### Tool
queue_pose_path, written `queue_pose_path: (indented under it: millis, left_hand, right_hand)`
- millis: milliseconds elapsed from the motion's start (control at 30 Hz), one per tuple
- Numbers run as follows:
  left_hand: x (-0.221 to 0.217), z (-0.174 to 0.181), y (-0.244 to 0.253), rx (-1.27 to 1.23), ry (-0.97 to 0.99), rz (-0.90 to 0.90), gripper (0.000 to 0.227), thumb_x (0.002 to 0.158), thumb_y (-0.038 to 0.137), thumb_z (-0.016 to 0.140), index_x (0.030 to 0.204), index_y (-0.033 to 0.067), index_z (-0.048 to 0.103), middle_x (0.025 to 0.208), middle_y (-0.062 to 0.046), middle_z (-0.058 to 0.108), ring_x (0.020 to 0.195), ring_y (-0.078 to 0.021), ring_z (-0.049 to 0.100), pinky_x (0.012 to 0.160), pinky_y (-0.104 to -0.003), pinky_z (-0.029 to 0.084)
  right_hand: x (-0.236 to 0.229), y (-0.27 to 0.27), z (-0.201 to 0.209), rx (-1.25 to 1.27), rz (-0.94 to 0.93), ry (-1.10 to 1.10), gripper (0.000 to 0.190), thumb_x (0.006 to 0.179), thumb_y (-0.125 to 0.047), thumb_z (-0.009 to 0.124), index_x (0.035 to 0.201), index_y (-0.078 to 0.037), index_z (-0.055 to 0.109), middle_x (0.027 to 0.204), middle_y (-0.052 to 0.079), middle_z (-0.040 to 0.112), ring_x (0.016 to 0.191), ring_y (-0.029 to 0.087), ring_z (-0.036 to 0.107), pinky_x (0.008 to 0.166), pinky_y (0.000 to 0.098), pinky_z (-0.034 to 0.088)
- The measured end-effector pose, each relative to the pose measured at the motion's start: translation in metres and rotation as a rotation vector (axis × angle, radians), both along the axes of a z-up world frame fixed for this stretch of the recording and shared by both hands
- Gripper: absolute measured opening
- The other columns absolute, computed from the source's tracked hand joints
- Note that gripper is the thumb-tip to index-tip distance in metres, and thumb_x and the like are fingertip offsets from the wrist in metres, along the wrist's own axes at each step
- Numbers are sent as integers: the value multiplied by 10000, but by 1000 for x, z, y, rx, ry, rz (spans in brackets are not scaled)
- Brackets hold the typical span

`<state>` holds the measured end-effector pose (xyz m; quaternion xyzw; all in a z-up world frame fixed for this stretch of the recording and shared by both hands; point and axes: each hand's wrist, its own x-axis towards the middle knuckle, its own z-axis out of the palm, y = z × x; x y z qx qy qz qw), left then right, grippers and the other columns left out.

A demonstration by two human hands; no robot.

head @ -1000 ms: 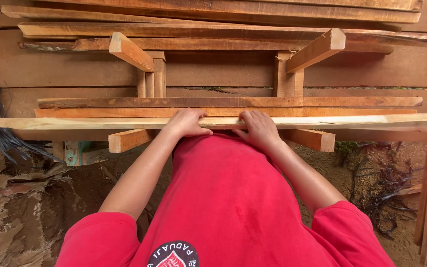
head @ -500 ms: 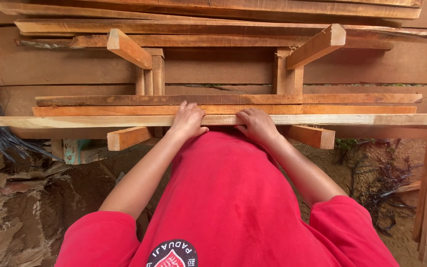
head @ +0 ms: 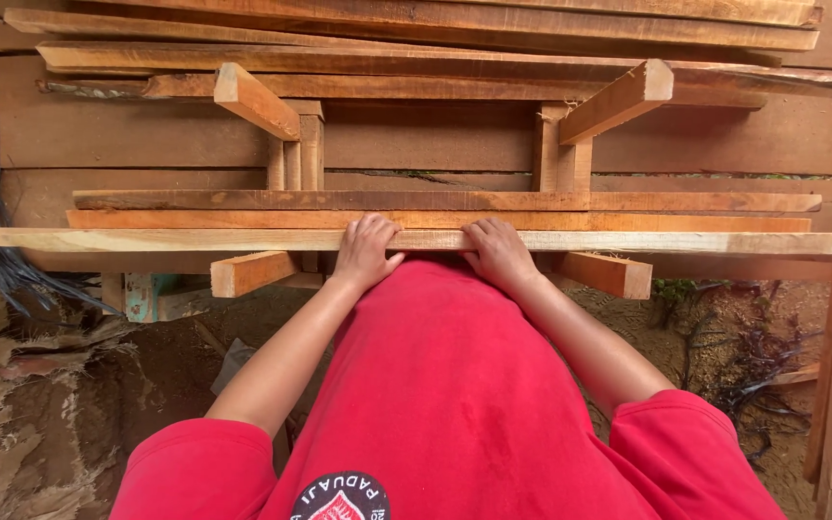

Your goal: Tying bundles of wooden planks with plastic ties and arranging lumber on a wooden stand.

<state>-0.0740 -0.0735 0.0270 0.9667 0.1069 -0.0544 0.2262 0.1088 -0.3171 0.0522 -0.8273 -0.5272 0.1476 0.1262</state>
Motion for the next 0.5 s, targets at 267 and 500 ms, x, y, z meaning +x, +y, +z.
queue_pose_path:
  millis: [267,500]
  left_hand:
    - [24,13,14,65,-11,-107,522,661,486,864,1045,190,670,991,17,608,1032,-204,606,864,-385,465]
    - [26,-3,15,161,-96,-268,597,657,590,817,993,160,576,944,-24,559,939,-231,607,782,-389,495]
  right_hand:
    - [37,68,21,171,-108,26,391,934,-534,706,1043,-160,739,918,79,680,1001,317,670,794,459,544]
    - [49,125,30,-592,-85,183,866,845,-915,312,1032,-227,803,1037,124,788,1102,335,728,892,456,566]
